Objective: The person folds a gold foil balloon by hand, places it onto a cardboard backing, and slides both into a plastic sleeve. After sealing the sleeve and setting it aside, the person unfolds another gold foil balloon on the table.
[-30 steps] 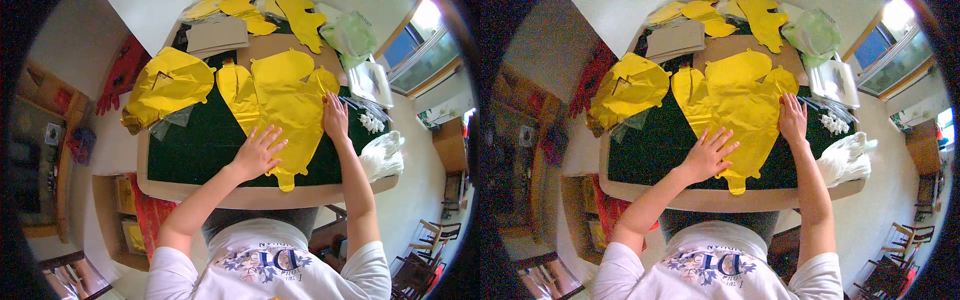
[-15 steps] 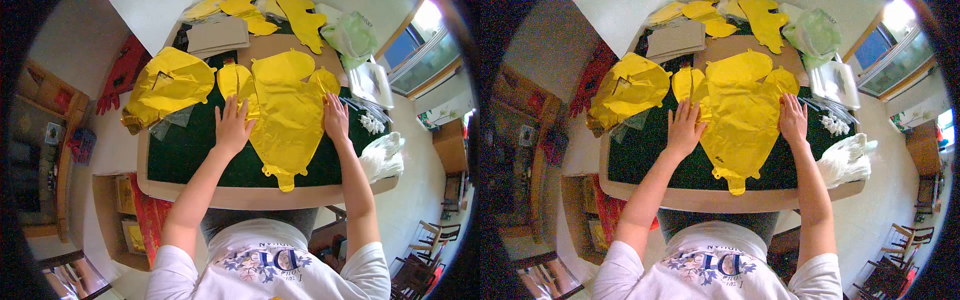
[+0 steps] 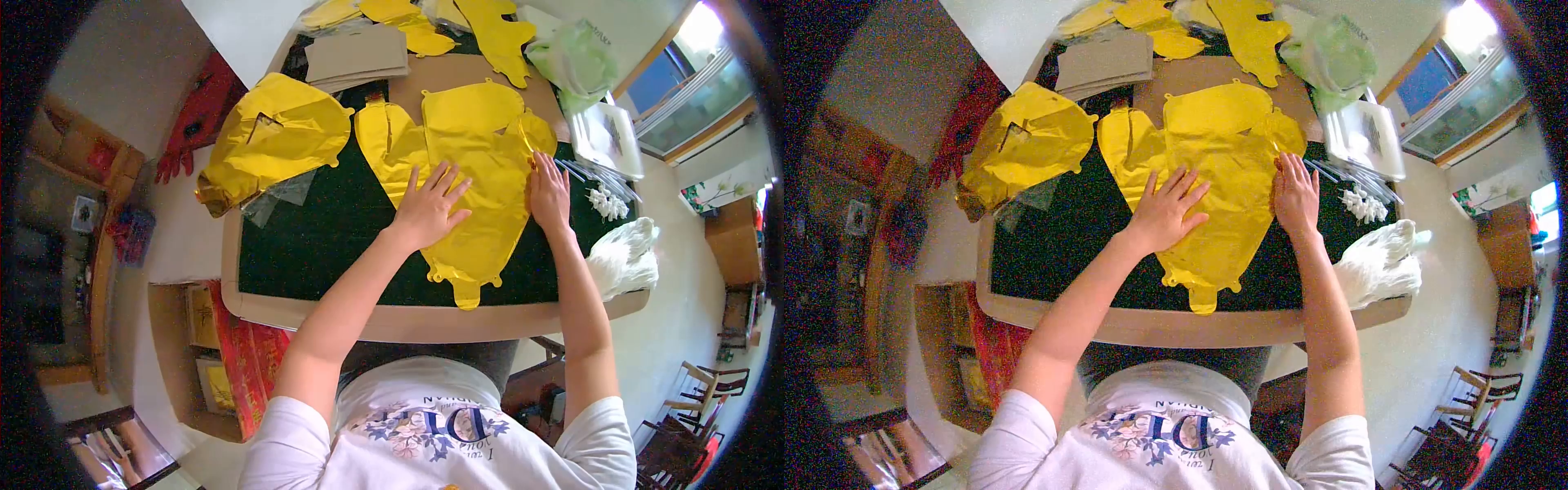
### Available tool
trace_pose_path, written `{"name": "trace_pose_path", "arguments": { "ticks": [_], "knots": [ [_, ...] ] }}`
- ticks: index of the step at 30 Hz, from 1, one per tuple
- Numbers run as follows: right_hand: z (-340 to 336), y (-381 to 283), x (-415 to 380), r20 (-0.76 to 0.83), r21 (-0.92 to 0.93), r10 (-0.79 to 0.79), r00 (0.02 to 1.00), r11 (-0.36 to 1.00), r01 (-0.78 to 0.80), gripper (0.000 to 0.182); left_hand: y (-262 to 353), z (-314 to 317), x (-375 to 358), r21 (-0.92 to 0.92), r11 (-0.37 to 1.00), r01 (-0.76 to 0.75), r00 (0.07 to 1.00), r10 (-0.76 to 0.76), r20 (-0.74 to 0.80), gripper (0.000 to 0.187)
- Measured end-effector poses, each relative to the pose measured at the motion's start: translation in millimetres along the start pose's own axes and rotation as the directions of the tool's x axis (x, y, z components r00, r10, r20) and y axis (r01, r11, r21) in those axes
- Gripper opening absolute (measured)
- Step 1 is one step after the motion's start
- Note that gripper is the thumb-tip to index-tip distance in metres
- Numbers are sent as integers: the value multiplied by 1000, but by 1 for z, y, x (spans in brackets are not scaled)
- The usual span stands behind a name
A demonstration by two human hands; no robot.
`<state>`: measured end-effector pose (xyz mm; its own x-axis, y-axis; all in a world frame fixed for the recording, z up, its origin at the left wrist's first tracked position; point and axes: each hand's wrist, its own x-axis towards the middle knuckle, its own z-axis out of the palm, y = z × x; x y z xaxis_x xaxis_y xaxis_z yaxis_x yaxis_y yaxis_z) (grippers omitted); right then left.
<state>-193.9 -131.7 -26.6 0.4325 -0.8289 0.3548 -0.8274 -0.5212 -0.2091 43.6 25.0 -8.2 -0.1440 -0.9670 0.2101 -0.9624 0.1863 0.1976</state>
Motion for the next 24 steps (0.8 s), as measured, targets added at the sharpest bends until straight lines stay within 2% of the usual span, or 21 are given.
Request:
{"name": "trace_pose_path", "arguments": {
  "ticks": [5,14,17,24],
  "knots": [
    [1,1,0,-4,3,-3,1000,1000,3,42,-1,1,1,3,1000,7,1000,-7,-9,59],
    [-2,0,0,-3,14,-23,1000,1000,23,42,-10,-20,1,-90,989,113,978,-127,-164,57],
    [-4,-3,0,3,17,-23,1000,1000,23,43,-16,-26,-1,-39,991,127,980,-132,-150,57],
    [-9,-6,-1,-49,-16,-68,997,998,67,44,-26,-38,-5,-84,983,165,977,-175,-123,58]
  ]
}}
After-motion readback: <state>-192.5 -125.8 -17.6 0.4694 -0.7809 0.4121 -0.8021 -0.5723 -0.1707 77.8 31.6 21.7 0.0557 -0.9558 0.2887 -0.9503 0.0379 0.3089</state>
